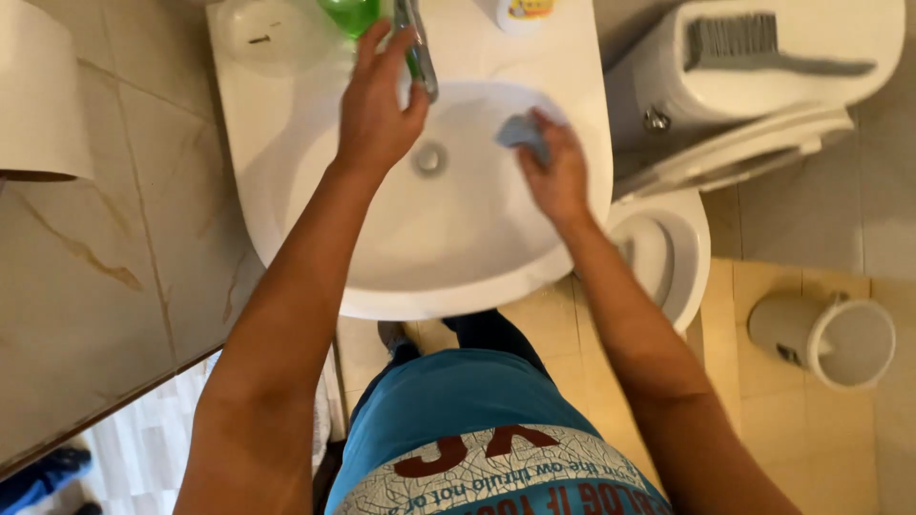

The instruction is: The person cleans a white bathroom sink using a blue cloth and a cleaning agent. They wipe the basin, faucet, and surrounding surfaces, rinse the cloth under running water, and continue scrubbing the sink.

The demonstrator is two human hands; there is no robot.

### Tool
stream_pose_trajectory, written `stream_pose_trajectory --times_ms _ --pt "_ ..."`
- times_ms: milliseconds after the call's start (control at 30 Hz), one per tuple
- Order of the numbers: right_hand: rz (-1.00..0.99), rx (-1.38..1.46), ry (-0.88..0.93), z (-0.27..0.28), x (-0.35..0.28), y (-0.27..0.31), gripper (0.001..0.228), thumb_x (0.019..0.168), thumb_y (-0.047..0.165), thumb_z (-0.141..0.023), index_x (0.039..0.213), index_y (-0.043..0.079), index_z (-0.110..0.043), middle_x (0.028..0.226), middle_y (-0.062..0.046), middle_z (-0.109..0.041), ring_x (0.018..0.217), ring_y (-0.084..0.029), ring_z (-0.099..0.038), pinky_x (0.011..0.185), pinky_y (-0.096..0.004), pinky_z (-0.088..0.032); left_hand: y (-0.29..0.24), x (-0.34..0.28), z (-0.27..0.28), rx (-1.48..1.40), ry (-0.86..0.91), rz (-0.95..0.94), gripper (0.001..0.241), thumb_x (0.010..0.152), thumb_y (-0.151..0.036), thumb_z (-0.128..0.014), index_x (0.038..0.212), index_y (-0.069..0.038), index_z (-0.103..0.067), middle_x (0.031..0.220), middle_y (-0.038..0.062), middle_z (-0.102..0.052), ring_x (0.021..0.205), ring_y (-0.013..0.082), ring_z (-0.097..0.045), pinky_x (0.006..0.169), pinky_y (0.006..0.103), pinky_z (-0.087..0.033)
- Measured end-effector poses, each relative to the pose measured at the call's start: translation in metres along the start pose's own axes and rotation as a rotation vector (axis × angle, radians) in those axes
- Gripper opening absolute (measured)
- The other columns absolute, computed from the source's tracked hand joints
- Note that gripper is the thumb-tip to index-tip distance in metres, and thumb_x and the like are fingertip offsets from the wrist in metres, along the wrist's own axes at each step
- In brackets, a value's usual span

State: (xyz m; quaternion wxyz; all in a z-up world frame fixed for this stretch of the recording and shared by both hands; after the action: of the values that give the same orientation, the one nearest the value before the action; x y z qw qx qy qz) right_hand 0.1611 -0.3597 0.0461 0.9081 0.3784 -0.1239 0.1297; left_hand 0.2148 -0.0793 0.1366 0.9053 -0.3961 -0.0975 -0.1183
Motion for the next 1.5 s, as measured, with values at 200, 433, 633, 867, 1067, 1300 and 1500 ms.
stream_pose_trajectory --times_ms 200,433,633,867,1067,1300,1500 --pt "-0.881 0.89 0.267 -0.09 0.035 0.037 0.026 0.084 0.026 -0.078 0.099 0.008 -0.066 0.08 -0.005 -0.062 0.062 -0.014 -0.054 0.05 -0.028 -0.046 0.011 0.058 -0.029 0.409 0.027 -0.222 0.006 0.084 0.005 -0.068 0.09 0.003 -0.07 0.115 0.017 -0.044 0.069 0.0396 -0.063 0.048 0.05 -0.053" --pt "-1.1 1.355 0.349 -0.127 0.069 0.052 0.029 0.083 0.012 -0.076 0.084 0.016 -0.047 0.097 -0.013 -0.067 0.087 -0.032 -0.073 0.07 -0.058 -0.061 0.008 0.075 -0.039 0.551 0.088 -0.314 0.004 0.084 -0.001 -0.068 0.085 0.003 -0.066 0.1 0.019 -0.052 0.051 0.0355 -0.056 0.037 0.0505 -0.046" --pt "-0.871 1.595 0.471 -0.131 0.078 0.072 0.03 0.085 0.03 -0.076 0.109 0.015 -0.065 0.103 -0.006 -0.073 0.096 -0.022 -0.07 0.087 -0.04 -0.058 0.007 0.096 -0.077 0.556 0.023 -0.052 0.013 0.084 -0.001 -0.06 0.092 0.001 -0.07 0.119 0.023 -0.052 0.08 0.0401 -0.066 0.054 0.0539 -0.057" --pt "-0.913 1.648 0.484 -0.144 0.083 0.071 0.028 0.087 0.03 -0.073 0.109 0.014 -0.066 0.102 -0.008 -0.073 0.095 -0.024 -0.07 0.085 -0.041 -0.058 -0.001 0.097 -0.083 0.699 -0.005 -0.049 0.02 0.074 0.009 -0.071 0.085 -0.005 -0.065 0.116 0.017 -0.05 0.059 0.0265 -0.065 0.048 0.0417 -0.057" --pt "-0.948 1.694 0.462 -0.154 0.085 0.071 0.027 0.089 0.03 -0.071 0.109 0.013 -0.067 0.102 -0.01 -0.073 0.094 -0.026 -0.07 0.085 -0.042 -0.058 0.002 0.096 -0.084 0.709 0.024 -0.046 0.02 0.073 0.009 -0.071 0.082 -0.007 -0.062 0.113 0.015 -0.05 0.055 0.0244 -0.064 0.045 0.0404 -0.055" --pt "-1.014 1.748 0.431 -0.165 0.076 0.07 0.026 0.092 0.03 -0.068 0.11 0.011 -0.068 0.101 -0.012 -0.073 0.093 -0.029 -0.07 0.083 -0.044 -0.058 0.004 0.091 -0.082 0.726 -0.051 -0.114 0.013 0.077 0.0 -0.066 0.085 -0.01 -0.063 0.108 0.013 -0.052 0.059 0.0257 -0.064 0.05 0.0395 -0.055" --pt "-1.061 1.777 0.386 -0.163 0.057 0.058 0.026 0.094 0.031 -0.065 0.11 0.01 -0.069 0.101 -0.014 -0.073 0.092 -0.03 -0.07 0.082 -0.045 -0.058 0.006 0.071 -0.064 0.727 -0.093 -0.25 0.01 0.079 -0.003 -0.066 0.087 -0.009 -0.064 0.113 0.02 -0.054 0.061 0.0294 -0.066 0.054 0.0406 -0.056"
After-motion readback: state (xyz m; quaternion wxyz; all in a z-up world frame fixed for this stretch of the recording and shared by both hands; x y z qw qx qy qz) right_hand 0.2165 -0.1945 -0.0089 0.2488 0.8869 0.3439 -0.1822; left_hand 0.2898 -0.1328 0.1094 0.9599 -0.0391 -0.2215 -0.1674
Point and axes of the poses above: each hand's wrist, its own x-axis towards the middle knuckle, its own z-axis out of the back of the hand, y = z × x, the point moved 4 cm from there along x, towards the middle knuckle
